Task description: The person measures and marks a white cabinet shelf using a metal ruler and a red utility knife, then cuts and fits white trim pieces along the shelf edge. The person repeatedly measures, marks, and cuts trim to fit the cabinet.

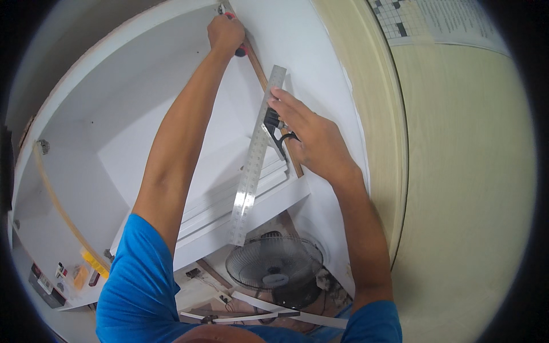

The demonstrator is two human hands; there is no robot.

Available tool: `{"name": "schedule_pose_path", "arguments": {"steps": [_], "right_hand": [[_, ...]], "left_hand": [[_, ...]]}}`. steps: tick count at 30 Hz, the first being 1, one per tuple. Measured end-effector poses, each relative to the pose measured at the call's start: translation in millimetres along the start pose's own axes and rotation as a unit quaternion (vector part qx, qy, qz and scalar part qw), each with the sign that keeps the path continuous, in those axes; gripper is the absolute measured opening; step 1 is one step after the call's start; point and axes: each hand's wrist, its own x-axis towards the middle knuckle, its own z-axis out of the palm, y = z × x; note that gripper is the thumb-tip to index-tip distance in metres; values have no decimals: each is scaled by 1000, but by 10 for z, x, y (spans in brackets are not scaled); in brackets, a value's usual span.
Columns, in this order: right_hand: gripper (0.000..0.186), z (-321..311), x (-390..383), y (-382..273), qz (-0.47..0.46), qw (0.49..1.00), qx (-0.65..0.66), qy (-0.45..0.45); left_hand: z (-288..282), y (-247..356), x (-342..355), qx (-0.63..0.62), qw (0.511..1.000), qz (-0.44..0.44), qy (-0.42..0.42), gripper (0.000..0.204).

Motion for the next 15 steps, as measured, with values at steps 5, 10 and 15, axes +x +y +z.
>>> {"name": "schedule_pose_path", "arguments": {"steps": [5,10,15], "right_hand": [[68,29,55,0,-24,999,-27,19],[69,11,33,-8,-19,999,-32,10],[80,33,17,-3,-12,1000,10,9]], "left_hand": [[52,-288,29,-50,998,22,27,35],[48,-172,8,-31,999,-10,39,30],[-38,108,-94,6,999,-41,26,21]]}}
